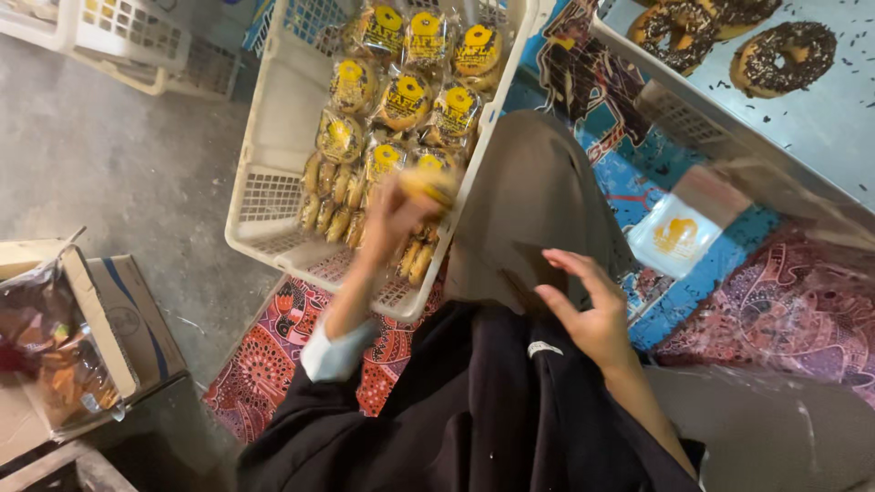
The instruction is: The person sits on the floor and repeatedly picks donuts from a metal tray, places them into small plastic bags, and stacks the sealed packages in a white crate. The person handles donuts one at a time, using both hands to open bags and arrange the finished packages.
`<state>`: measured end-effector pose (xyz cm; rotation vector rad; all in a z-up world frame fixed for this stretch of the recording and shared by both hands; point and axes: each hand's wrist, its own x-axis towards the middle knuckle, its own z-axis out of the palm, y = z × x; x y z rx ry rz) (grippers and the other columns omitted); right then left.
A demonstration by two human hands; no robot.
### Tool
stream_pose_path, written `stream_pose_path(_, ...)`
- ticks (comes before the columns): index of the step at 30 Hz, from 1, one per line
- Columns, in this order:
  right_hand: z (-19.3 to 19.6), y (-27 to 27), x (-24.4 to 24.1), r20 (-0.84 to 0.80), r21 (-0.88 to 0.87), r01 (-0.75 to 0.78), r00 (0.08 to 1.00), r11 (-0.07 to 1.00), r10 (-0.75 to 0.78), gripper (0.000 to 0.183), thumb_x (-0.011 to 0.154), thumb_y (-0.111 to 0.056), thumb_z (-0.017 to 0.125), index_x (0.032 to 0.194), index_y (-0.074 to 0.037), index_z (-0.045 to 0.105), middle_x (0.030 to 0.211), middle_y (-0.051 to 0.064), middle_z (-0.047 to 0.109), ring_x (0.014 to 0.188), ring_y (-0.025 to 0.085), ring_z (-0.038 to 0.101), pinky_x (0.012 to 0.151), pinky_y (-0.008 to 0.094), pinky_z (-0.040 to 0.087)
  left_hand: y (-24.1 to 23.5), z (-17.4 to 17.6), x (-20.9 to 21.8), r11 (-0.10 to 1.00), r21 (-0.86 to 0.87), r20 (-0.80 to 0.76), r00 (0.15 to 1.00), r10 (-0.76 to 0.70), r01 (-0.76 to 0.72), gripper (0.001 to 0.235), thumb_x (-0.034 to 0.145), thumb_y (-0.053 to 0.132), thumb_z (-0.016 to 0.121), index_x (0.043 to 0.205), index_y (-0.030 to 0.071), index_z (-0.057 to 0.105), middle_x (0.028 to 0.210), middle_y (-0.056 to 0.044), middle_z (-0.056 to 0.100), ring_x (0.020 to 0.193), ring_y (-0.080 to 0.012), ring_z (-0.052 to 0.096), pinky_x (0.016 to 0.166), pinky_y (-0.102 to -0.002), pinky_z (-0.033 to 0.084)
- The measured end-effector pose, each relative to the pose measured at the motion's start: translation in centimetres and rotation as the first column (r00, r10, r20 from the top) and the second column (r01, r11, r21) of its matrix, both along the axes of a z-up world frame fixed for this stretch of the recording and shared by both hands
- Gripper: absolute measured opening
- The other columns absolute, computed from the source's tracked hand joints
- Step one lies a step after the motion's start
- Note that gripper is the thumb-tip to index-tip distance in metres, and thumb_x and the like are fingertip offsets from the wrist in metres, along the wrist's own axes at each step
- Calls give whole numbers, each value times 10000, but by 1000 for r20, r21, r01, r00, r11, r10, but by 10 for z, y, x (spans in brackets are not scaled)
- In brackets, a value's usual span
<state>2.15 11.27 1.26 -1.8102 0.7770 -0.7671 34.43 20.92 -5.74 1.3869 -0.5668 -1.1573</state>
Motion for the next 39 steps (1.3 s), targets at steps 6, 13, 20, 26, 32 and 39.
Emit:
stream_pose_path(6, -22, -7, -51, -38, 218, 200, 980, 955, -197, 303, 948, -57, 728, 1244, -10, 683, 1178, 70, 752, 1080, 137, 701, 999, 289, 531, 4, -64, 180, 940, 189, 725, 686, 63, -286, 613, 1026, 305, 703, 1499, 21, 436, 1471, -262, 474, 1347, -382, 467, 1106, -477, 402)
stream_pose_path(13, -86, 7, -190, -354, 212, 537, 821, 816, -448, 272, 982, -106, 731, 1240, -21, 721, 1146, 67, 746, 975, 114, 668, 871, 265, 514, -48, -19, 66, 954, -192, 950, 201, 239, -228, 643, 1035, 108, 737, 1575, 22, 399, 1636, -247, 381, 1546, -416, 369, 1291, -492, 311)
stream_pose_path(20, -178, -115, -219, -420, -146, 448, 780, 882, -465, 304, 868, 2, 747, 1168, -41, 733, 1078, 125, 711, 995, 246, 687, 866, 336, 527, -209, -64, -232, 700, 241, 807, 263, -530, 672, 464, 1003, 404, 639, 1408, 179, 601, 1448, -78, 617, 1399, -367, 489, 1139, -543, 399)
stream_pose_path(26, -243, -209, -123, -661, -501, 115, 589, 858, -465, 419, 669, -190, 762, 1052, -32, 702, 1087, 169, 710, 1018, 372, 694, 836, 494, 554, -272, -170, -291, 588, 669, 742, -379, -552, 453, 1231, 653, 785, 738, 1642, 297, 192, 1718, -122, 116, 1552, -436, -111, 1150, -780, -22)
stream_pose_path(32, -252, -249, -110, -929, -22, 28, 368, 999, -31, 289, 789, -337, 733, 1017, -159, 744, 1079, 130, 724, 1016, 346, 687, 869, 517, 534, -274, -175, -290, 504, 737, 659, -314, -683, 450, 1356, 620, 737, 796, 1654, 314, 28, 1739, -152, -74, 1563, -440, -160, 1144, -789, -45)
stream_pose_path(39, -138, -163, -143, -437, 33, 198, 885, 980, -164, 436, 952, -338, 630, 1340, -151, 696, 1475, 220, 539, 1284, 371, 555, 1005, 469, 463, -238, -150, -295, 918, -4, -239, 891, -387, 398, 1235, 798, 412, 807, 1592, 272, -129, 1626, -178, 168, 1418, -418, 418, 1130, -588, 419)
